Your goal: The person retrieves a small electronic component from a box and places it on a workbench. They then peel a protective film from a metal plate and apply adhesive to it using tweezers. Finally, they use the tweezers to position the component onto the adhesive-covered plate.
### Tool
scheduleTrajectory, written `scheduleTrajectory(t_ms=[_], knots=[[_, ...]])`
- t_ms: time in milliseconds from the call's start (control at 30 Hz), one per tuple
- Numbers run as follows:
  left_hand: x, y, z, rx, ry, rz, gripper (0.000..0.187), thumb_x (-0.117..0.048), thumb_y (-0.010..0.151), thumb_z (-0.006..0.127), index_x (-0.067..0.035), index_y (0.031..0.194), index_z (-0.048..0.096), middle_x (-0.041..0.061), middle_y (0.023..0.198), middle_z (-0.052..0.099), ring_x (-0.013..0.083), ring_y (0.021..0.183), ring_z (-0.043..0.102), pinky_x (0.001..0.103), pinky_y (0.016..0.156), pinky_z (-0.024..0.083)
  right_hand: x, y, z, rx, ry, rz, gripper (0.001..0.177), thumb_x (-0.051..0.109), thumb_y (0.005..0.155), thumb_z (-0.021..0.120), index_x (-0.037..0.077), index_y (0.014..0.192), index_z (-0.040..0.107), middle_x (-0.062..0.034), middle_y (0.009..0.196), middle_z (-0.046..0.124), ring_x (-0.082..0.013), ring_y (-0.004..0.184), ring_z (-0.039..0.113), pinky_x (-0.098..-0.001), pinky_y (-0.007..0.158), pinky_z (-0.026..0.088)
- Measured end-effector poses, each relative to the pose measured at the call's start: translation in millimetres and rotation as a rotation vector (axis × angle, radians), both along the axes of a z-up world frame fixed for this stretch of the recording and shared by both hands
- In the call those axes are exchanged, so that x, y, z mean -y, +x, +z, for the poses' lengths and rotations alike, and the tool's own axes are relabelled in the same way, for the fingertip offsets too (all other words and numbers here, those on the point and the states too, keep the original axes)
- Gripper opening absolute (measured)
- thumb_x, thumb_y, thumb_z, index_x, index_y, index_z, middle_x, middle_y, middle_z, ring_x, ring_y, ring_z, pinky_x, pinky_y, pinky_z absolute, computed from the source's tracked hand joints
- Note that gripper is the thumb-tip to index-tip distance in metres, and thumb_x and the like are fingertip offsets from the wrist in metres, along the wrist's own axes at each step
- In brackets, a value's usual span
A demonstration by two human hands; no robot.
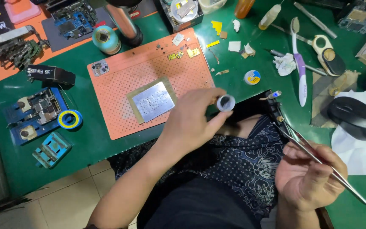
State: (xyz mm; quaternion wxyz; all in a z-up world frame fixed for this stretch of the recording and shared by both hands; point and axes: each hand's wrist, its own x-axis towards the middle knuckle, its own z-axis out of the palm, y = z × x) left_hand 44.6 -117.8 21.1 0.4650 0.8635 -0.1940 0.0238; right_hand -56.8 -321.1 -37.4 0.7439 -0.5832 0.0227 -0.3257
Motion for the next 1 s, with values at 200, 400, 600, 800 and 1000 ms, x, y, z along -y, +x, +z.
scheduleTrajectory(t_ms=[200,400,600,800,1000], knots=[[38.5,34.9,-26.3,0.318,0.418,0.259,0.019,-0.028,0.072,0.061,-0.015,0.08,0.05,-0.002,0.078,0.059,0.0222,0.087,0.049,0.043,0.071,0.027,6.9,-8.3,-13.5,-0.075,-0.051,-0.103,0.029,0.022,0.085,0.059,0.006,0.108,0.049,-0.0187,0.086,0.051,-0.0247,0.077,0.055,-0.0405,0.074,0.053],[-13.3,-8.9,1.5,0.427,0.416,0.288,0.022,-0.025,0.085,0.055,-0.016,0.105,0.054,-0.004,0.107,0.056,0.0138,0.092,0.054,0.031,0.078,0.023,-11.3,1.6,-18.4,-0.043,-0.236,-0.163,0.035,0.021,0.089,0.041,-0.01,0.104,0.04,-0.0318,0.077,0.043,-0.0377,0.063,0.052,-0.0455,0.065,0.051],[-110.0,-23.6,-15.1,0.426,0.52,0.141,0.014,-0.016,0.086,0.055,-0.01,0.098,0.056,0.005,0.101,0.057,0.0241,0.096,0.054,0.036,0.085,0.039,-58.5,42.1,-27.0,0.345,-0.455,0.138,0.025,0.018,0.085,0.045,-0.004,0.095,0.05,-0.0253,0.08,0.055,-0.033,0.07,0.061,-0.0383,0.063,0.055],[-132.7,-19.5,-7.8,0.422,0.547,-0.027,0.013,-0.01,0.089,0.045,-0.002,0.095,0.053,0.013,0.101,0.053,0.0267,0.099,0.051,0.041,0.09,0.04,-108.6,71.9,7.2,0.322,-0.954,0.542,0.018,0.01,0.086,0.042,-0.004,0.096,0.049,-0.0248,0.089,0.055,-0.0386,0.081,0.06,-0.0482,0.076,0.054],[-134.6,-10.7,-23.2,0.374,0.437,-0.007,0.032,-0.025,0.084,0.063,0.002,0.095,0.05,0.017,0.106,0.046,0.032,0.102,0.051,0.047,0.092,0.042,-125.3,97.4,2.7,0.37,-1.08,0.538,0.016,0.011,0.084,0.045,-0.002,0.089,0.052,-0.021,0.086,0.056,-0.0397,0.083,0.061,-0.0466,0.074,0.054]])
